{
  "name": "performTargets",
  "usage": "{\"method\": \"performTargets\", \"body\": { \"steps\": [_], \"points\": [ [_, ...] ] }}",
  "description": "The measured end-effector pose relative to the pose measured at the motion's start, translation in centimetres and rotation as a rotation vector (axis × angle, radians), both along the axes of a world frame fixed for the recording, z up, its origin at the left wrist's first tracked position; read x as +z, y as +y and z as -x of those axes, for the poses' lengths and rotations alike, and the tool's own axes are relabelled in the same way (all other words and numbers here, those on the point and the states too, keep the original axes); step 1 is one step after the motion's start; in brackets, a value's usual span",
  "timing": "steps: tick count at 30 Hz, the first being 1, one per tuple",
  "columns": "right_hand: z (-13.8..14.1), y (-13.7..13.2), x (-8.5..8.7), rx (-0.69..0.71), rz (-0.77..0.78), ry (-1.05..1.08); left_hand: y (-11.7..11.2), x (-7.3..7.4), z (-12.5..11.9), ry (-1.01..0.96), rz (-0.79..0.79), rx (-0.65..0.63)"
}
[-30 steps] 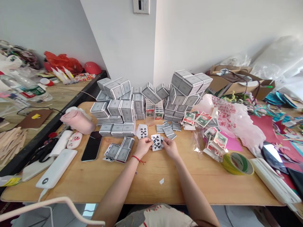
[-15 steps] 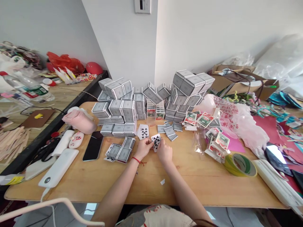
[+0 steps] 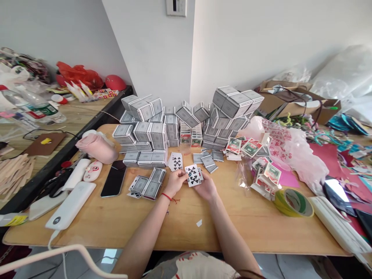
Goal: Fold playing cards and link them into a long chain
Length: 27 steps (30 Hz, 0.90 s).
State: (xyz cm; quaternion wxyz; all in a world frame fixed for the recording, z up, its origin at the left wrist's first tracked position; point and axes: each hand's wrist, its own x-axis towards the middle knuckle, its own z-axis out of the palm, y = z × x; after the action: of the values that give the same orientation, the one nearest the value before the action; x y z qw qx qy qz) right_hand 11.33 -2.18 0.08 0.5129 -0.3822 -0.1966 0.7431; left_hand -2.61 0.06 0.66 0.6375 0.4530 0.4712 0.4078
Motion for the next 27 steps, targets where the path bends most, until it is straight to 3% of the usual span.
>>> {"method": "performTargets", "body": {
  "steps": [5,8,15,27],
  "points": [
    [0.9,-0.4,0.3,0.029,-0.009,0.333,-0.1,0.2,0.1,-0.017,0.012,0.000],
    [0.8,-0.5,-0.2,0.005,0.016,0.369,-0.1,0.4,0.1,-0.030,0.026,-0.006],
    [0.6,-0.2,-1.2,-0.047,0.023,0.194,-0.1,0.7,0.1,-0.026,0.032,-0.006],
    [1.5,-0.2,-0.1,-0.126,-0.036,-0.115,-0.1,0.5,0.2,-0.062,0.037,-0.027]
  ]
}}
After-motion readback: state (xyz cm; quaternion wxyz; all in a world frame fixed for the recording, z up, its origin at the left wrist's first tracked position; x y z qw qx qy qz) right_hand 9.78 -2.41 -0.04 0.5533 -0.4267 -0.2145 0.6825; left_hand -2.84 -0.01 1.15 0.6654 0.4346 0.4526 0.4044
